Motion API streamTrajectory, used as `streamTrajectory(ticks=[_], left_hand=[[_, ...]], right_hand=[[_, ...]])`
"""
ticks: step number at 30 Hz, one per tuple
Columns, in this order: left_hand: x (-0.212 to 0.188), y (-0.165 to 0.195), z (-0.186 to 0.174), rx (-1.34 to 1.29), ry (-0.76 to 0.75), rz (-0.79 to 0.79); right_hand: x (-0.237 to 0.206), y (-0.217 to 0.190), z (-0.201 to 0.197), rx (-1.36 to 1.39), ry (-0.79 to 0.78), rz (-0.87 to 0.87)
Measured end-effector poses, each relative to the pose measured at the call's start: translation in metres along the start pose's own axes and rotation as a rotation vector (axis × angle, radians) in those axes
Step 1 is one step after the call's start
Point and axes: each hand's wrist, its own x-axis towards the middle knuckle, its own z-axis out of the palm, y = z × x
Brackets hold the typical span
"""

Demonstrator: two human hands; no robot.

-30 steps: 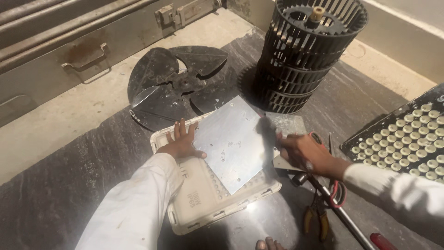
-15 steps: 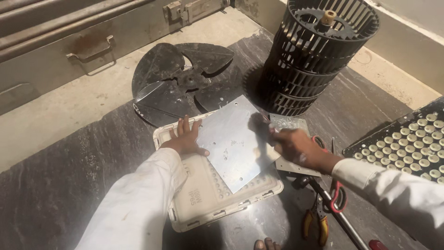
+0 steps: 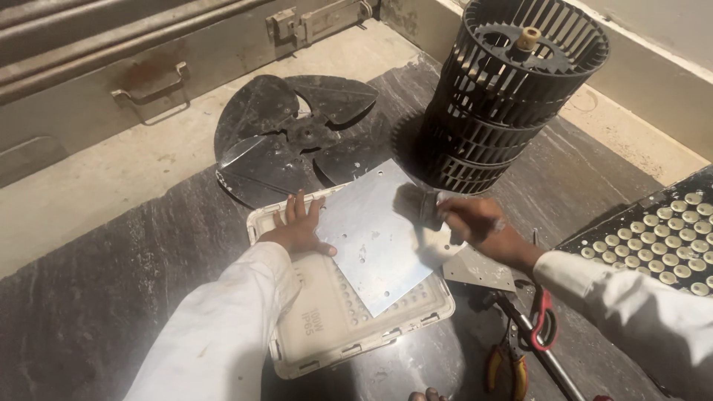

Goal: The person cleans a rectangular metal sheet with holes using a paintbrush and a pair of scissors. They repeatedly brush the surface and scrape it with the scissors to remove residue.

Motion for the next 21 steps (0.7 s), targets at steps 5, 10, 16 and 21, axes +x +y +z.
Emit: streamTrajectory(ticks=[5, 10, 16, 21], left_hand=[[0.001, -0.001, 0.000, 0.006, 0.017, 0.004], [0.001, -0.003, 0.001, 0.000, 0.007, -0.005], [-0.001, -0.001, 0.000, -0.022, 0.008, 0.013], [0.000, -0.003, 0.000, -0.010, -0.002, 0.019]], right_hand=[[-0.034, -0.016, 0.050, 0.046, -0.243, -0.046], [-0.041, 0.001, 0.034, 0.224, -0.200, 0.434], [0.002, 0.008, -0.002, -0.003, 0.070, 0.193], [-0.039, -0.007, 0.059, 0.216, -0.237, -0.092]])
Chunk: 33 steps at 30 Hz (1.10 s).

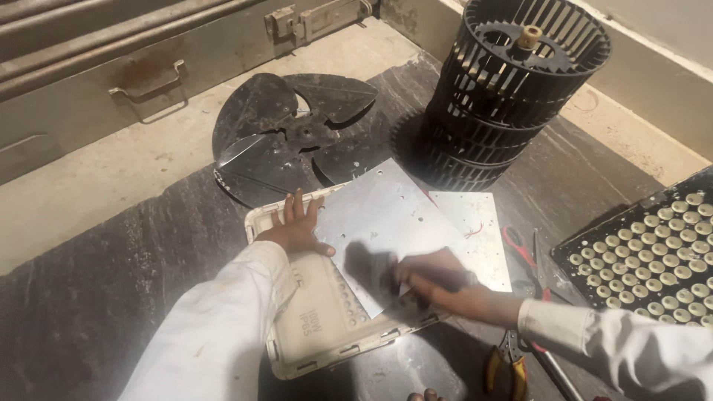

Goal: The person cleans a rectangular metal sheet with holes using a paintbrush and a pair of scissors. They repeatedly brush the surface and scrape it with the scissors to remove residue.

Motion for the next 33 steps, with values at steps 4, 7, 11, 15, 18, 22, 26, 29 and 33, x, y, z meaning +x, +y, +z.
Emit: streamTrajectory(ticks=[4, 7, 11, 15, 18, 22, 26, 29, 33], left_hand=[[0.001, 0.000, 0.001, 0.019, 0.014, -0.007], [0.001, 0.002, 0.001, 0.004, 0.011, -0.015], [0.001, 0.003, -0.001, 0.011, 0.011, -0.018], [0.000, 0.002, 0.000, 0.032, -0.010, -0.029], [0.001, 0.001, 0.000, 0.044, -0.008, -0.033], [0.000, -0.001, 0.001, 0.047, -0.021, -0.019], [-0.002, -0.002, 0.002, 0.044, -0.016, -0.012], [-0.001, 0.000, 0.001, 0.056, -0.028, -0.017], [0.000, 0.001, -0.001, 0.059, -0.052, -0.037]], right_hand=[[0.002, 0.003, -0.015, -0.009, 0.081, 0.051], [0.023, 0.005, -0.054, -0.197, 0.301, 0.317], [0.038, 0.008, -0.062, -0.237, 0.352, 0.321], [0.050, 0.017, -0.053, -0.262, 0.245, 0.113], [0.060, 0.022, -0.071, -0.220, 0.210, 0.204], [0.062, 0.009, -0.099, -0.303, 0.142, 0.274], [0.076, -0.019, -0.113, -0.504, 0.053, 0.325], [0.090, -0.033, -0.115, -0.429, 0.089, 0.437], [0.106, -0.032, -0.108, -0.272, 0.212, 0.219]])
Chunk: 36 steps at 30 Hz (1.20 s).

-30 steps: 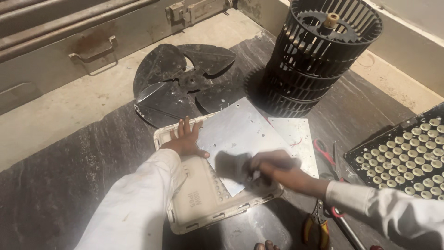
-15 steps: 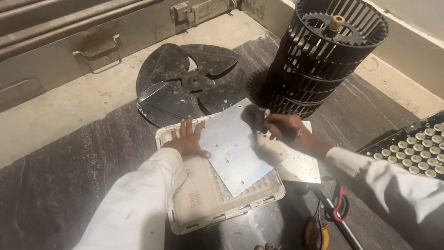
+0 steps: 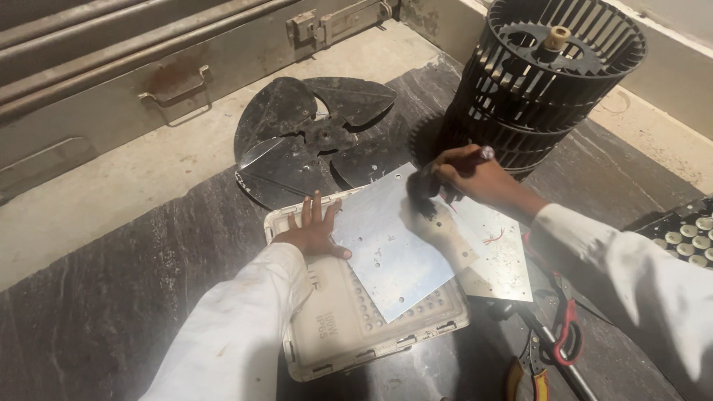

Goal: The person cleans a rectangular metal sheet with holes using a paintbrush and a pair of scissors. They repeatedly brush the surface and scrape it with the scissors to remove residue.

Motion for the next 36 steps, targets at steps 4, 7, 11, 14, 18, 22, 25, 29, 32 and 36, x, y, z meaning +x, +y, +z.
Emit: streamTrajectory(ticks=[4, 7, 11, 14, 18, 22, 25, 29, 32, 36], left_hand=[[0.000, -0.001, 0.003, -0.027, 0.018, 0.025], [0.002, -0.001, 0.003, -0.015, 0.029, 0.025], [0.003, 0.000, 0.003, -0.027, 0.029, 0.022], [0.002, 0.000, 0.002, -0.019, 0.012, 0.026], [0.002, 0.000, 0.003, -0.010, 0.035, 0.041], [0.004, -0.001, 0.003, -0.017, 0.012, 0.033], [0.005, -0.002, 0.004, -0.042, 0.018, 0.039], [0.006, -0.002, 0.005, -0.033, 0.031, 0.054], [0.006, -0.002, 0.004, -0.034, 0.045, 0.053], [0.003, 0.000, 0.002, -0.008, 0.031, 0.035]], right_hand=[[0.012, -0.001, 0.005, -0.089, -0.153, 0.185], [0.017, -0.006, -0.001, -0.316, -0.322, 0.360], [0.016, -0.011, -0.014, -0.263, -0.307, 0.383], [0.013, -0.007, -0.011, 0.003, -0.100, 0.187], [0.013, 0.005, 0.008, 0.021, -0.011, 0.146], [0.012, 0.021, 0.000, -0.130, -0.087, 0.341], [0.003, 0.033, -0.021, -0.215, -0.301, 0.328], [-0.003, 0.042, -0.036, -0.162, -0.153, 0.344], [0.002, 0.041, -0.027, -0.108, 0.054, 0.122], [0.009, 0.038, -0.008, -0.067, 0.086, -0.003]])
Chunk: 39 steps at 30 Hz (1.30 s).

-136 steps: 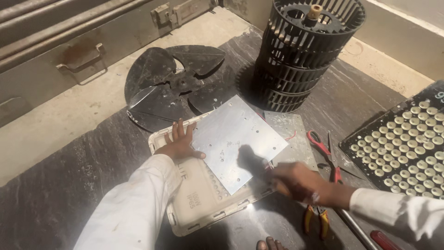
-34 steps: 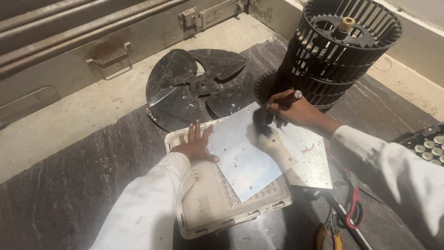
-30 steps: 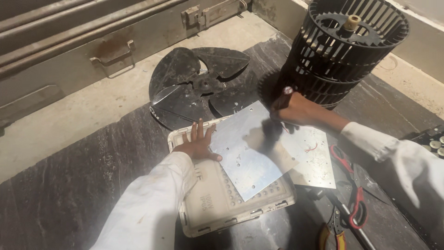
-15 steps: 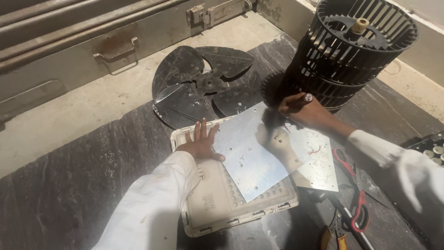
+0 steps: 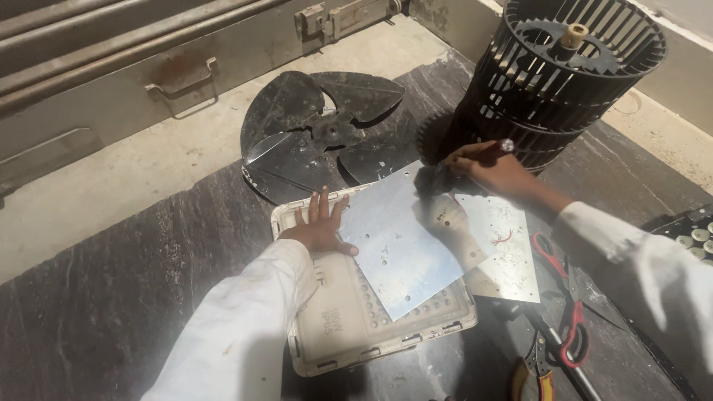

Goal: The person cleans a rectangular metal sheet with holes using a paintbrush and a pair of scissors. They repeatedly brush the surface and scrape it with the scissors to remove residue.

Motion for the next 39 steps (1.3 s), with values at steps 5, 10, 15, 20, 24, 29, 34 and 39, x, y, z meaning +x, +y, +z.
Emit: streamTrajectory(ticks=[5, 10, 15, 20, 24, 29, 34, 39], left_hand=[[-0.003, 0.000, -0.003, -0.025, 0.001, 0.005], [-0.002, -0.001, -0.003, -0.001, -0.026, -0.018], [0.000, -0.003, -0.002, -0.002, -0.022, -0.010], [0.000, -0.001, -0.002, 0.005, -0.025, -0.016], [-0.002, 0.000, -0.004, 0.016, -0.033, -0.017], [-0.001, -0.001, -0.003, 0.020, -0.024, -0.015], [-0.002, 0.000, -0.003, 0.017, -0.028, -0.016], [-0.005, 0.001, -0.007, 0.027, -0.020, -0.018]], right_hand=[[0.007, -0.007, 0.006, -0.353, -0.048, -0.179], [0.006, -0.013, 0.003, -0.309, -0.050, 0.124], [0.004, -0.021, -0.019, -0.233, -0.319, 0.327], [0.004, -0.025, -0.018, -0.138, -0.094, 0.200], [0.007, -0.023, 0.008, -0.088, 0.003, -0.025], [0.004, -0.020, 0.008, -0.071, -0.192, 0.185], [-0.006, -0.031, -0.009, -0.080, -0.436, 0.246], [0.014, -0.046, -0.002, -0.001, -0.206, 0.201]])
